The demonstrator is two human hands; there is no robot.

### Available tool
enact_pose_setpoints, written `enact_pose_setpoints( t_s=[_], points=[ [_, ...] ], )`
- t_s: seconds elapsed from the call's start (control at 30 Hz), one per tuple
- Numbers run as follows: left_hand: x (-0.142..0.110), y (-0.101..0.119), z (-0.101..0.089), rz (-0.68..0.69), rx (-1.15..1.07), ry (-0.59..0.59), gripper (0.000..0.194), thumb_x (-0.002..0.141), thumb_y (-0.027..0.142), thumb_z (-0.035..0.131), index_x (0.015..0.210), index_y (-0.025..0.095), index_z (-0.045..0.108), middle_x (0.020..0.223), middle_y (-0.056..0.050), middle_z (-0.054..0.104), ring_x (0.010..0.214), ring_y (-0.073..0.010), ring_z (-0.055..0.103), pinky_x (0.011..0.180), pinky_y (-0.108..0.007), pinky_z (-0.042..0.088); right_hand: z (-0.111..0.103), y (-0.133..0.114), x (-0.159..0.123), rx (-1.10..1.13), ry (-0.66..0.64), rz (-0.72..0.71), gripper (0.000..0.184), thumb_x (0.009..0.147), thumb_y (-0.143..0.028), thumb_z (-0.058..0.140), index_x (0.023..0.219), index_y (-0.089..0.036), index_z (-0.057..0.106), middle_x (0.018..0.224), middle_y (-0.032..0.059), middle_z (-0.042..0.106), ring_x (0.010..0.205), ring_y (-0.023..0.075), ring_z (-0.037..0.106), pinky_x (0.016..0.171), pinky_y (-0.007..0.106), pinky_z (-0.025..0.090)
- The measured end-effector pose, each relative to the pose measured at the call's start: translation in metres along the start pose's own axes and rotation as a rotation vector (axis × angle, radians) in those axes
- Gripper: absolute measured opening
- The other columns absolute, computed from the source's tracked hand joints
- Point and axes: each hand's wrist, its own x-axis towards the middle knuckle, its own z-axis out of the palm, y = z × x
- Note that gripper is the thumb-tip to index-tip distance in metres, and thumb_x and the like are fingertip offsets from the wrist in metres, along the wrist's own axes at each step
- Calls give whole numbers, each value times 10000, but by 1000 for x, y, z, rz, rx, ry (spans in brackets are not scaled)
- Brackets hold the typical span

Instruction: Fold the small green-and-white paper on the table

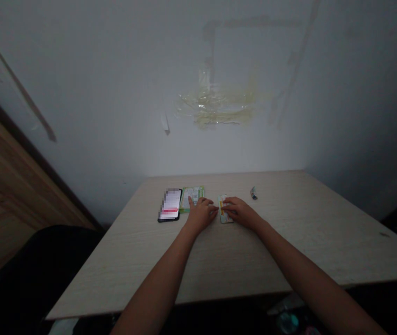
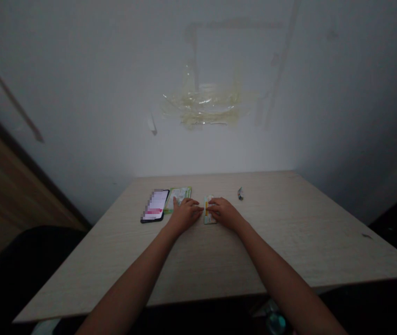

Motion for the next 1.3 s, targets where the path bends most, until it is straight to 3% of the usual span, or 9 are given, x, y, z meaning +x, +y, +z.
enact_pose_setpoints(
  t_s=[0.7, 1.1, 1.3],
  points=[
    [1, 0, -1, -7, 8, -18, 211, 928, 374, 548, 1048, 380, 722, 1206, -9, 669, 1218, -280, 501, 1036, -829, 22, 1, 2, 0, -24, 16, -39, 281, 851, -148, 637, 1098, -239, 735, 1184, 114, 671, 1117, 243, 603, 975, 433, 479],
    [5, -3, -2, 127, 85, -6, 202, 933, 384, 534, 1055, 375, 695, 1281, 22, 647, 1278, -300, 474, 1072, -795, -19, 2, 1, 2, 17, 6, -1, 311, 839, -118, 608, 1113, -216, 719, 1182, 109, 689, 1141, 232, 613, 1010, 434, 480],
    [5, -7, 6, 131, 42, -51, 291, 949, 413, 499, 1221, 379, 595, 1308, 13, 643, 1317, -275, 459, 1103, -762, -2, 4, 3, 0, 24, 25, 24, 312, 832, -153, 630, 1123, -224, 715, 1203, 107, 686, 1149, 236, 618, 1016, 441, 480]
  ],
)
